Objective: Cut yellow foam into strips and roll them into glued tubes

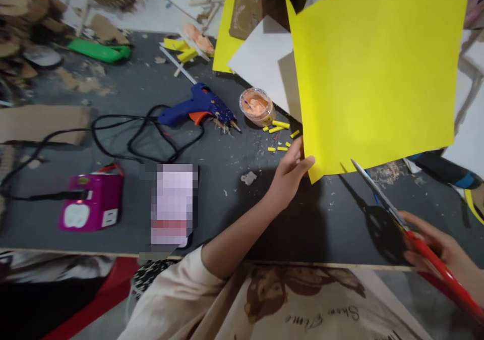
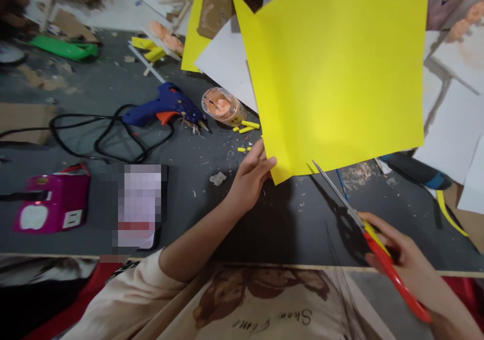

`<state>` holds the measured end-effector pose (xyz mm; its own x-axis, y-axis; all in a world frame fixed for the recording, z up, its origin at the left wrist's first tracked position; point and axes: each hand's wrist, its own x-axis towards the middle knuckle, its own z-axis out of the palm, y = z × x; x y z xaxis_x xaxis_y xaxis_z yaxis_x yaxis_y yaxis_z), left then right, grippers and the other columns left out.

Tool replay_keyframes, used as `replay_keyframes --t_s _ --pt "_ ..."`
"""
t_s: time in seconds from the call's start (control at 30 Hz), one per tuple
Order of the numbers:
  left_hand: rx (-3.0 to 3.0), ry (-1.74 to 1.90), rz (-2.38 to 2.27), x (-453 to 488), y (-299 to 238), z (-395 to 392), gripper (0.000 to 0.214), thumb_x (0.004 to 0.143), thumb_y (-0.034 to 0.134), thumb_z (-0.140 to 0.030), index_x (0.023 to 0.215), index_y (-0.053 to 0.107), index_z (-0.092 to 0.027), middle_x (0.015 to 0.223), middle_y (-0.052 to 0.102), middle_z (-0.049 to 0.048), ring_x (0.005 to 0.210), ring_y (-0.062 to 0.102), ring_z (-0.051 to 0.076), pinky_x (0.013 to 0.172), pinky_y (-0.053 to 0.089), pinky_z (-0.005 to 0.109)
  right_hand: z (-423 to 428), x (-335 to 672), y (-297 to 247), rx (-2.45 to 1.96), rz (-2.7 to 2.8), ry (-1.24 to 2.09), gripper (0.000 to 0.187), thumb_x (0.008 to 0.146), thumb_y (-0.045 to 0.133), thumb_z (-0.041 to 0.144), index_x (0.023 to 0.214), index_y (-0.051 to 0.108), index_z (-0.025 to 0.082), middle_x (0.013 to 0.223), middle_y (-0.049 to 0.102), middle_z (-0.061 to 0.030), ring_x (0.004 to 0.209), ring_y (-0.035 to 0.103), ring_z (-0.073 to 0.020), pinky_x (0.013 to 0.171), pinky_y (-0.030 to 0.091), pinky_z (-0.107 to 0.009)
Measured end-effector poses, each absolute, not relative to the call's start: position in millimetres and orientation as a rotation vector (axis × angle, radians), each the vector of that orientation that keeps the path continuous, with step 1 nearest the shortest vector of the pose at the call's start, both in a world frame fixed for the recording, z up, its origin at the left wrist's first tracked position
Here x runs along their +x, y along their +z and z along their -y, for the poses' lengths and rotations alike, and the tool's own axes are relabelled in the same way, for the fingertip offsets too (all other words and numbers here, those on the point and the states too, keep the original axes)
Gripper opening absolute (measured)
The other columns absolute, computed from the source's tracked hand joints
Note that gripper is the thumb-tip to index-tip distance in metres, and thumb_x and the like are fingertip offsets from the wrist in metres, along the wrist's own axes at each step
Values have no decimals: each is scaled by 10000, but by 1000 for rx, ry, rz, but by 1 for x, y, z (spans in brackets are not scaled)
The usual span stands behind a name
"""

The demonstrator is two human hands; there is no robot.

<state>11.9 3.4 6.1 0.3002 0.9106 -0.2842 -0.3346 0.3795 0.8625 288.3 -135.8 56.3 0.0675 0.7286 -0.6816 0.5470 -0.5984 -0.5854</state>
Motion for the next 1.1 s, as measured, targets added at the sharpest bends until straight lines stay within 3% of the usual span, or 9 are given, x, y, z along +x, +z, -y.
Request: replay_keyframes --t_s 0.17,0.3,0.53,0.63,0.73,0.93,1.1 --pt "738 1013 -885 10 2 -5 464 800 573 -293 1257 512 -240 1254 633 52 1248 538 282 936 522 391 120 239 48 -1712 973 2083 662 717 723 473 1276 499 199 715 673 -26 632 641 -150 570 533 -245" --pt "728 1018 -910 11 -1 -8 463 785 574 -253 1244 525 -221 1234 651 50 1246 547 269 987 497 403 111 232 43 -1659 866 2095 584 731 747 401 1212 470 218 706 679 -5 505 567 -77 482 473 -175" --pt "880 1247 -893 8 -8 -3 298 834 585 -236 1131 600 -217 1192 672 35 1264 536 235 1028 466 360 102 237 46 -1505 883 2160 605 732 713 514 1172 395 248 810 642 -6 371 423 -2 344 344 -119" --pt "852 1290 -924 10 -8 -3 285 838 574 -223 1122 593 -218 1203 663 31 1258 541 220 1042 452 340 103 236 50 -1577 925 2147 643 705 705 581 1150 396 235 771 620 7 370 394 3 337 336 -117" --pt "683 1172 -924 14 -4 -5 345 818 542 -218 1163 549 -207 1242 640 43 1252 544 222 1029 466 348 101 234 51 -1652 899 2036 570 778 595 627 1131 384 232 790 645 -13 322 366 10 319 292 -125" --pt "642 889 -918 17 1 -4 396 827 552 -292 1203 482 -192 1223 641 70 1118 624 220 883 562 334 82 241 48 -1658 907 1938 477 836 498 635 1098 364 260 798 642 -4 299 372 -24 298 279 -172" --pt "768 890 -1036 13 -1 -6 382 823 535 -272 1189 478 -181 1161 673 76 1028 660 212 788 590 311 77 250 52 -1627 1113 1909 579 743 593 679 1099 435 251 709 498 27 480 422 -75 408 352 -207"
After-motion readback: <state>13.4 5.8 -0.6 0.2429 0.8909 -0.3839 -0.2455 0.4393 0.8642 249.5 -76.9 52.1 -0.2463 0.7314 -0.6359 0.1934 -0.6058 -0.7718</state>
